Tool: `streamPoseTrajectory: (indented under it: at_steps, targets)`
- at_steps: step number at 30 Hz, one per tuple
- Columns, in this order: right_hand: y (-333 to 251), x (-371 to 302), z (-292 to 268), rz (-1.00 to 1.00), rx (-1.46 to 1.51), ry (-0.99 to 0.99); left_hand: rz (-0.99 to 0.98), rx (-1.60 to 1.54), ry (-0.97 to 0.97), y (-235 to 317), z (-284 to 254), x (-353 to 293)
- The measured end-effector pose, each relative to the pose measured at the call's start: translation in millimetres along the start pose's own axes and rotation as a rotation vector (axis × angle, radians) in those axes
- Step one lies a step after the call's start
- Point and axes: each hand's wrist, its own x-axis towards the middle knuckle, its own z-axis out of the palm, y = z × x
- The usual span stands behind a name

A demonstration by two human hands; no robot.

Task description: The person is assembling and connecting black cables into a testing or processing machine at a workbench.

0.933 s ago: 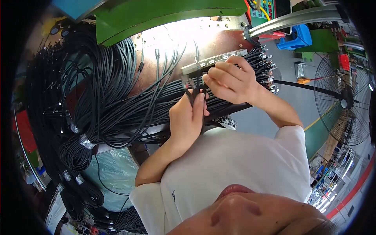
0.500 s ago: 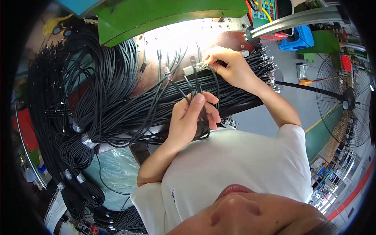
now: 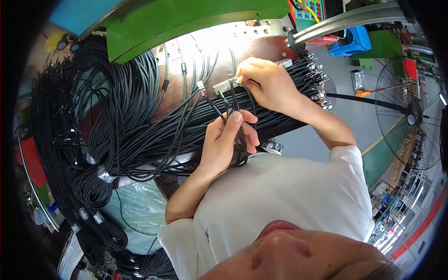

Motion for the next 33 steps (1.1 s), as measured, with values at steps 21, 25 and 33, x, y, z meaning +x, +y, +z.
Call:
streamPoseTrajectory:
  at_steps: [21,25,33]
  targets:
    - [20,-8,-9,-0.103,-0.001,0.066,-0.073,0.016,-0.109,10,7,8]
    - [21,-9,-7,-0.123,-0.080,0.102,-0.082,-0.047,-0.142,9,9,12]
    - [-4,-13,-28,-0.670,-0.361,0.286,-0.269,0.020,-0.211,14,22,10]
